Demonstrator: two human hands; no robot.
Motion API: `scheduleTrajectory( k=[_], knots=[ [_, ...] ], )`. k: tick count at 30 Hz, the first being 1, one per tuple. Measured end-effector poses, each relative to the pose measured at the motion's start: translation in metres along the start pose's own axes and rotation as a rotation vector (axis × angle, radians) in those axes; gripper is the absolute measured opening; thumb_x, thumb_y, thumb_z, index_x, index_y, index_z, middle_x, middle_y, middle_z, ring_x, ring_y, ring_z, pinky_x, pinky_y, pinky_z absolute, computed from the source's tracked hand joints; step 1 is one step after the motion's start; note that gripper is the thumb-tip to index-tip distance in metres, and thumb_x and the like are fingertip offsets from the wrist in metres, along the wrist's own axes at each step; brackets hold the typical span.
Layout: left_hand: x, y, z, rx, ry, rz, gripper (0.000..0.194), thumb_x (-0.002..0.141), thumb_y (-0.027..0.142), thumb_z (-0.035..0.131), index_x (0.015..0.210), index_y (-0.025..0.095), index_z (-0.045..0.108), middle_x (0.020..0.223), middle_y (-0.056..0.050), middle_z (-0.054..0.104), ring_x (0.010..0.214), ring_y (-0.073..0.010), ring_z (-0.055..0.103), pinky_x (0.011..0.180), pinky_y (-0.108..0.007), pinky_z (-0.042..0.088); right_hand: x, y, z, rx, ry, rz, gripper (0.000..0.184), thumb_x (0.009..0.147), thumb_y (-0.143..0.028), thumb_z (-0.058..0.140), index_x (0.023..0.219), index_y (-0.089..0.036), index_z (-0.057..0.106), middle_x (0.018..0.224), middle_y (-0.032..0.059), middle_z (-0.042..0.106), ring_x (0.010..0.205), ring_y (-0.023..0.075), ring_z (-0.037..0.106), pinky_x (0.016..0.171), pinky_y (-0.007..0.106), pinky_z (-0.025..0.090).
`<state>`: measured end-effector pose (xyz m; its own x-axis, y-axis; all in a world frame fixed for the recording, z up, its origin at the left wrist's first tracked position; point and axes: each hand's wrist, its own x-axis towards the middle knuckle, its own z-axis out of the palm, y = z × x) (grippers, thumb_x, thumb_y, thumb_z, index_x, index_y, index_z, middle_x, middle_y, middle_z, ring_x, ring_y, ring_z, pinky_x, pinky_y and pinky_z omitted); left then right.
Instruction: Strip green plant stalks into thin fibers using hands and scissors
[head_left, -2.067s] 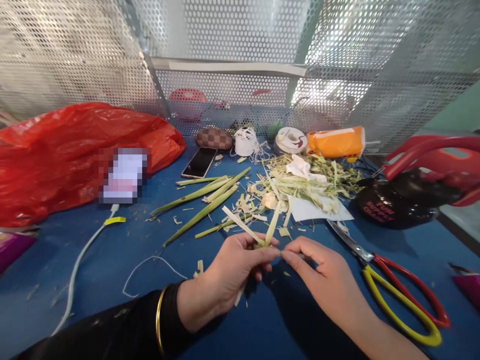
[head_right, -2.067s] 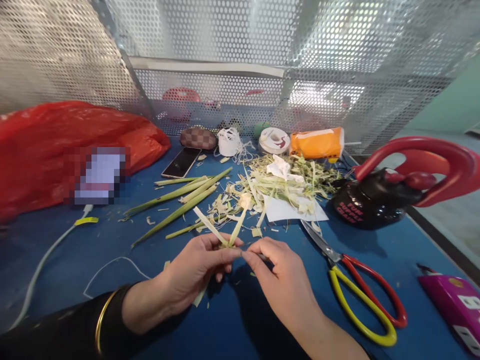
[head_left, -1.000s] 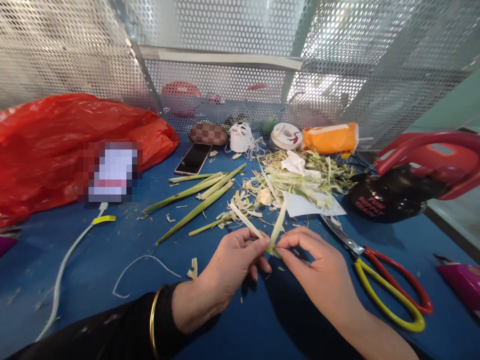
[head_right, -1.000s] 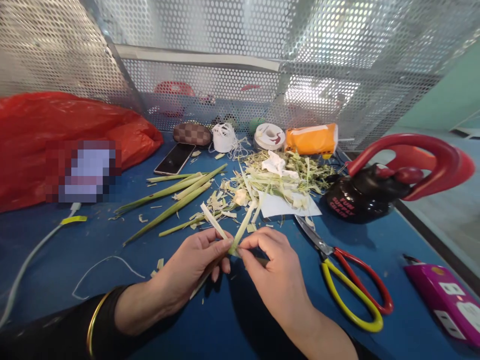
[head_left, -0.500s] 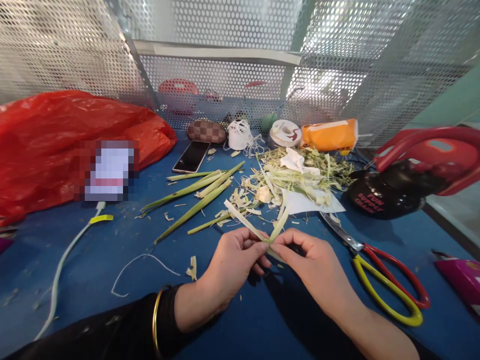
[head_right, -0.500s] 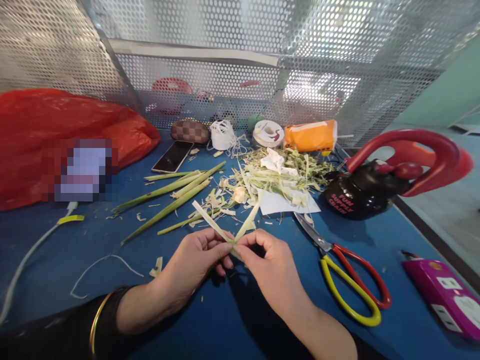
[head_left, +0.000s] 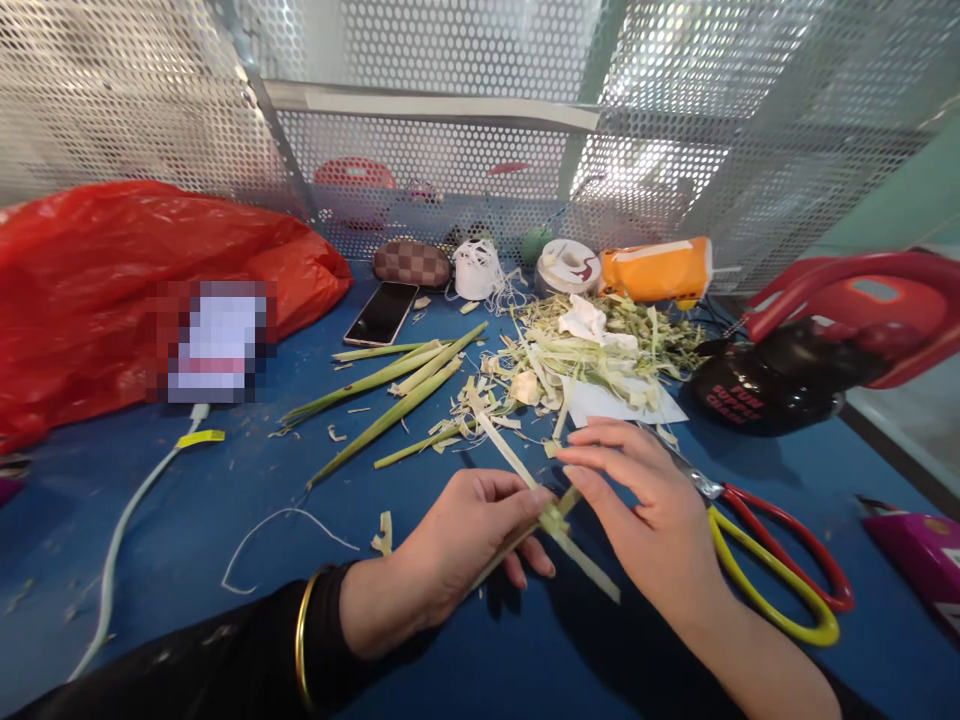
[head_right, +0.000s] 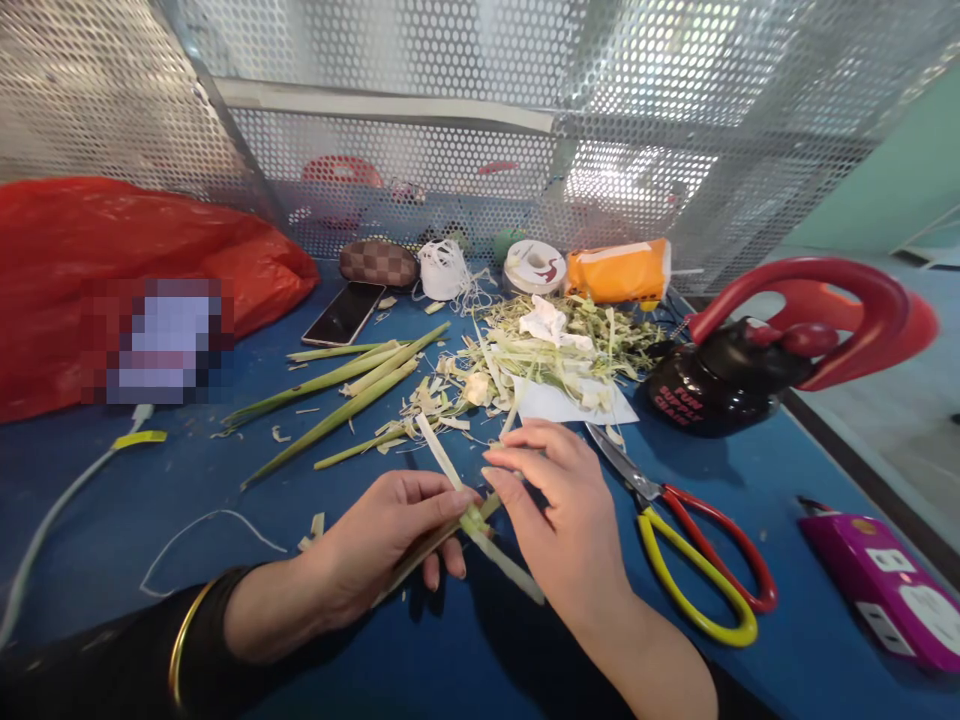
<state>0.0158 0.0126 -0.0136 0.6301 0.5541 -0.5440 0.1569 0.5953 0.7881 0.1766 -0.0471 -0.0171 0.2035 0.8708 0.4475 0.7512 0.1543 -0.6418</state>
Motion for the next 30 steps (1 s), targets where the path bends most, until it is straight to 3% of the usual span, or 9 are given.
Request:
scheduleTrajectory(
  k=[2, 5, 8, 14, 18, 22, 25, 27, 30],
  knots=[
    [-0.001, -0.001, 0.001, 0.053, -0.031, -0.009, 0.026, 0.077, 0.040, 0.065, 0.069, 0.015, 0.062, 0.046, 0.001, 0.058, 0.039, -0.0090, 0.054, 0.037, -0.016, 0.037, 0.000, 0.001, 0.001, 0.012, -0.118, -0.009, 0.015, 0.087, -0.027, 0.058, 0.083, -0.025, 0.072, 0.093, 0.0047, 0.071, 0.106, 0.0262, 0.059, 0.098, 0.047, 0.039],
    [-0.003, -0.001, 0.003, 0.109, -0.069, -0.022, 0.019, 0.079, 0.031, 0.061, 0.070, 0.015, 0.063, 0.044, 0.003, 0.056, 0.041, -0.0099, 0.056, 0.036, -0.015, 0.038, 0.000, -0.002, 0.003, 0.118, -0.302, 0.101, 0.014, 0.086, -0.027, 0.060, 0.076, -0.025, 0.070, 0.088, 0.0022, 0.072, 0.098, 0.0241, 0.063, 0.104, 0.050, 0.033],
    [-0.005, 0.003, 0.005, 0.128, -0.074, -0.045, 0.013, 0.078, 0.022, 0.059, 0.068, 0.015, 0.064, 0.045, 0.004, 0.056, 0.036, -0.0075, 0.053, 0.035, -0.014, 0.035, 0.002, -0.009, 0.004, 0.241, -0.334, 0.234, 0.012, 0.081, -0.028, 0.064, 0.071, -0.023, 0.067, 0.084, 0.0024, 0.071, 0.089, 0.0224, 0.064, 0.098, 0.045, 0.040],
    [-0.006, 0.006, 0.006, 0.127, -0.074, -0.052, 0.016, 0.077, 0.026, 0.063, 0.068, 0.013, 0.068, 0.046, 0.002, 0.058, 0.035, -0.0064, 0.050, 0.036, -0.015, 0.035, 0.004, -0.015, 0.003, 0.343, -0.287, 0.321, 0.011, 0.076, -0.023, 0.062, 0.066, -0.021, 0.063, 0.081, 0.0028, 0.069, 0.082, 0.0202, 0.064, 0.077, 0.033, 0.050],
    [-0.006, 0.005, 0.007, 0.157, -0.069, -0.062, 0.017, 0.073, 0.025, 0.067, 0.061, 0.013, 0.068, 0.044, 0.002, 0.057, 0.037, -0.0069, 0.051, 0.037, -0.015, 0.037, 0.002, -0.012, 0.006, 0.346, -0.261, 0.295, 0.013, 0.078, -0.020, 0.061, 0.065, -0.021, 0.062, 0.080, 0.0024, 0.068, 0.084, 0.0203, 0.064, 0.085, 0.036, 0.048],
    [-0.006, 0.003, 0.006, 0.173, -0.088, -0.060, 0.014, 0.072, 0.024, 0.068, 0.066, 0.012, 0.070, 0.046, 0.002, 0.056, 0.039, -0.0074, 0.053, 0.037, -0.015, 0.037, -0.003, -0.010, 0.010, 0.327, -0.230, 0.254, 0.012, 0.079, -0.018, 0.061, 0.068, -0.022, 0.061, 0.080, 0.0007, 0.069, 0.089, 0.0200, 0.064, 0.102, 0.042, 0.038],
    [-0.005, 0.001, 0.006, 0.124, -0.093, -0.044, 0.015, 0.072, 0.027, 0.069, 0.067, 0.013, 0.068, 0.047, 0.003, 0.055, 0.040, -0.0078, 0.053, 0.035, -0.015, 0.037, -0.003, -0.009, 0.009, 0.303, -0.206, 0.208, 0.013, 0.082, -0.020, 0.060, 0.070, -0.022, 0.061, 0.083, 0.0014, 0.068, 0.091, 0.0205, 0.063, 0.101, 0.043, 0.038],
    [-0.003, -0.001, 0.005, 0.052, -0.061, -0.031, 0.017, 0.072, 0.029, 0.070, 0.066, 0.013, 0.065, 0.046, 0.003, 0.055, 0.040, -0.0072, 0.051, 0.036, -0.014, 0.037, -0.002, -0.007, 0.006, 0.245, -0.114, 0.159, 0.008, 0.084, -0.021, 0.058, 0.079, -0.023, 0.064, 0.095, 0.0040, 0.068, 0.099, 0.0217, 0.061, 0.099, 0.041, 0.040],
    [-0.001, -0.001, 0.004, -0.045, 0.011, 0.004, 0.022, 0.073, 0.034, 0.071, 0.069, 0.013, 0.063, 0.047, 0.001, 0.058, 0.038, -0.0056, 0.049, 0.038, -0.013, 0.039, 0.002, -0.002, -0.003, 0.126, 0.157, 0.166, 0.011, 0.085, -0.027, 0.060, 0.094, -0.023, 0.065, 0.108, 0.0069, 0.064, 0.105, 0.0228, 0.058, 0.095, 0.038, 0.042]
  ],
)
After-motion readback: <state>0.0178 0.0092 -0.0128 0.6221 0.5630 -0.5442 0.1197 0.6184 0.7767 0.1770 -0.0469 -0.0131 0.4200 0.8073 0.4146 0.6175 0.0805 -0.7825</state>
